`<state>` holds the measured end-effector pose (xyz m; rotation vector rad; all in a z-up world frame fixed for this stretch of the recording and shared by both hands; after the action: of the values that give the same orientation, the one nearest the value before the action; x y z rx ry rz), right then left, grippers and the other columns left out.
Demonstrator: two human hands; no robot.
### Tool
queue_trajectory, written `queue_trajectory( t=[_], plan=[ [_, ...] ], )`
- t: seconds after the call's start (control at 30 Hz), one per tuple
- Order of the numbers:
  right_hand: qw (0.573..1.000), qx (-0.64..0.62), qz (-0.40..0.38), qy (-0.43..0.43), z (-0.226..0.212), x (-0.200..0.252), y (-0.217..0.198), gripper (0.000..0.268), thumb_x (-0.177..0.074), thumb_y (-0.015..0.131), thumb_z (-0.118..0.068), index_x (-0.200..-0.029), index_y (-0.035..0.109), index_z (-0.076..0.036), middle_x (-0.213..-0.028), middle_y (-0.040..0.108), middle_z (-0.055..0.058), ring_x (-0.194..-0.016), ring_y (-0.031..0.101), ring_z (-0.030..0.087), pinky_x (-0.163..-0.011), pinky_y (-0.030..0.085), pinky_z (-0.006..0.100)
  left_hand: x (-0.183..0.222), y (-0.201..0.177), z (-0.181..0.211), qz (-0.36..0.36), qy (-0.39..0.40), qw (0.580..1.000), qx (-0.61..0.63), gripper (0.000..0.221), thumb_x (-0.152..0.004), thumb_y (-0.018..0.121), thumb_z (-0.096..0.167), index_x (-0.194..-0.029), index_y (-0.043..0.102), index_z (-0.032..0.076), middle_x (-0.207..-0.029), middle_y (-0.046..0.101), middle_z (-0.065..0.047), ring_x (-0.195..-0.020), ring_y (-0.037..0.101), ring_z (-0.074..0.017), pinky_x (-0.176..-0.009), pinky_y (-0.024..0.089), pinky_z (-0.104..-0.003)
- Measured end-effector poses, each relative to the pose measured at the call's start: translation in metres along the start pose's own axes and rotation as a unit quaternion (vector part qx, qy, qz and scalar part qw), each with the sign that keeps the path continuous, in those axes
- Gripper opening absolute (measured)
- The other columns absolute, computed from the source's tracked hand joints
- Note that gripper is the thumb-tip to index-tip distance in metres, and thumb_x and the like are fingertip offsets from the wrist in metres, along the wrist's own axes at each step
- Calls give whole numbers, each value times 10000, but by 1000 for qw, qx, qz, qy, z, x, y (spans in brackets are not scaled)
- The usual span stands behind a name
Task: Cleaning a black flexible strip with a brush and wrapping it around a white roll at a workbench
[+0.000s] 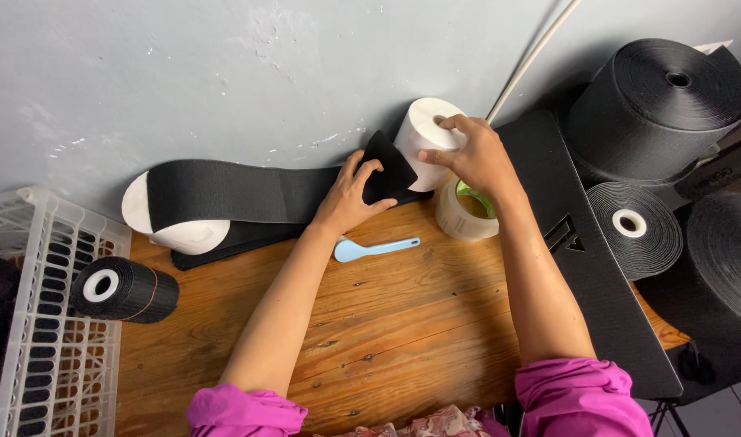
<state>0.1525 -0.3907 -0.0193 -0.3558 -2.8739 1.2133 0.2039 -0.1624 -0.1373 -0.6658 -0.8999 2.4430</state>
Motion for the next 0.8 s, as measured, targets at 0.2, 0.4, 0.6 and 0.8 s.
queue_trajectory(
  t=[0.2, 0.4, 0.6, 0.8],
  plan=[
    [996, -53, 69, -28, 3, 10, -24, 563, -784, 934, -406, -1225, 670, -177, -1356, 564, 259, -1246, 576, 488, -1028, 474, 535, -2, 4, -4, -22, 14, 998, -60, 682, -859, 788, 474, -1378, 423, 225, -1491, 348, -219, -1393, 395, -510, -1092, 445, -633],
    [988, -99, 109, -42, 9, 17, -33, 569, -794, 941, -441, -1228, 657, -206, -1362, 568, 229, -1228, 592, 463, -1019, 480, 512, -12, 16, -11, -42, 51, 989, -130, 743, -912, 721, 486, -1521, 359, 264, -1476, 401, -170, -1421, 367, -433, -1114, 379, -597],
    [983, -123, 118, -73, -7, 31, -37, 559, -795, 958, -350, -1215, 664, -124, -1318, 585, 262, -1157, 627, 492, -976, 499, 517, -12, 15, -11, -42, 60, 985, -155, 597, -937, 662, 509, -1450, 503, 249, -1479, 404, -174, -1398, 365, -403, -1073, 390, -554],
    [983, -105, 116, -93, -9, 34, -31, 577, -763, 977, -337, -1203, 673, -120, -1300, 599, 219, -1168, 627, 463, -972, 506, 509, -11, 15, -9, -38, 64, 982, -174, 586, -931, 646, 534, -1434, 546, 251, -1479, 418, -165, -1387, 376, -388, -1043, 399, -530]
  ],
)
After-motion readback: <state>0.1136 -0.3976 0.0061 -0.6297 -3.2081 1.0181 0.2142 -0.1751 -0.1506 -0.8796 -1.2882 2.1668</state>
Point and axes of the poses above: each hand's wrist, its own x-axis away from the middle knuckle, its own y-axis out of the palm, z = x × y, the point moved 2 cm from there along -x, towards the middle knuckle
